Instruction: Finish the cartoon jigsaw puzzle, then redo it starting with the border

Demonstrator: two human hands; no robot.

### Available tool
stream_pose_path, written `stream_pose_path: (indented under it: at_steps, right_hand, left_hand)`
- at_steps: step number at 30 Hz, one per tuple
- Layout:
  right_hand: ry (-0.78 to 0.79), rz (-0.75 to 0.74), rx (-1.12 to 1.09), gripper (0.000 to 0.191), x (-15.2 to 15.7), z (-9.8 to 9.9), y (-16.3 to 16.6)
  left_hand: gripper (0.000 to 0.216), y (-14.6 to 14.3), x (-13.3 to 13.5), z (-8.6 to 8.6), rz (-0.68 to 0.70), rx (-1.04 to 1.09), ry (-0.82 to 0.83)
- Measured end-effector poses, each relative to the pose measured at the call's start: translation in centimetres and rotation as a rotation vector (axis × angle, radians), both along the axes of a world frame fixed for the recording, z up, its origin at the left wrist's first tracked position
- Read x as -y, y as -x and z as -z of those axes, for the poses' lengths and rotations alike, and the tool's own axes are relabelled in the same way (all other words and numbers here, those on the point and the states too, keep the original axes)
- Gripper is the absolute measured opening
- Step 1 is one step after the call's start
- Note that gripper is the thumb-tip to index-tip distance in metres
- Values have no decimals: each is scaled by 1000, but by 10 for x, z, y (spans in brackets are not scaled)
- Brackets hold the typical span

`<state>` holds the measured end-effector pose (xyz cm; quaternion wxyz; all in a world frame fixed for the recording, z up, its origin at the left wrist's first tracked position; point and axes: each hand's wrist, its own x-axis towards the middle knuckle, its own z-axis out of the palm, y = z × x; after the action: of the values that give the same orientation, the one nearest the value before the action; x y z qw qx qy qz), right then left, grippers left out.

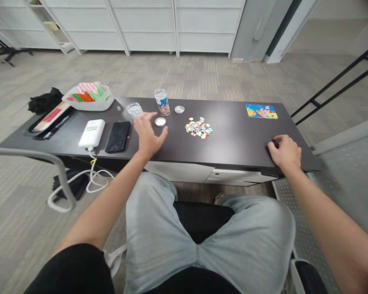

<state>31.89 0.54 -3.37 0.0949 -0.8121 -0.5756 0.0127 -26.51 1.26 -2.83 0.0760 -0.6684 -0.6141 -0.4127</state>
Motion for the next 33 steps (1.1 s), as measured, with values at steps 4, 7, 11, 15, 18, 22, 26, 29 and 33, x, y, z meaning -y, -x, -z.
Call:
stream_pose_path:
  at_steps: [4, 7, 11, 15, 18, 22, 26, 29, 33]
  right_hand:
    - [1, -4, -11, 57, 3, -4, 2]
    - [6, -4, -28, 56, 3, -7, 4]
    - [6, -3, -53, 54, 2, -9, 4]
    - [-8, 17, -91, 46, 3, -10, 1]
    - [-19, 44, -135, 39, 3, -12, 2]
    - [-25, -7, -233, 45, -6, -9, 29]
    - [-9, -286, -325, 48, -30, -4, 91]
    - [28, -529, -360, 50, -51, -4, 140]
    - [13, -662, -367, 45, -72, -3, 176]
  left_hand:
    - [87, -77, -14, 8, 309, -82, 337]
    - [99, -121, -37, 14, 328, -63, 467]
    - [48, -143, -66, 19, 387, -44, 483]
    - [25, -146, -91, 22, 415, 4, 458]
    - [26, -149, -113, 25, 445, 52, 434]
    - [24, -157, -143, 26, 460, 118, 397]
    - [22, -164, -161, 24, 453, 184, 362]
    - [18, -163, -159, 22, 460, 222, 331]
    - [22, -155, -147, 23, 438, 278, 302]
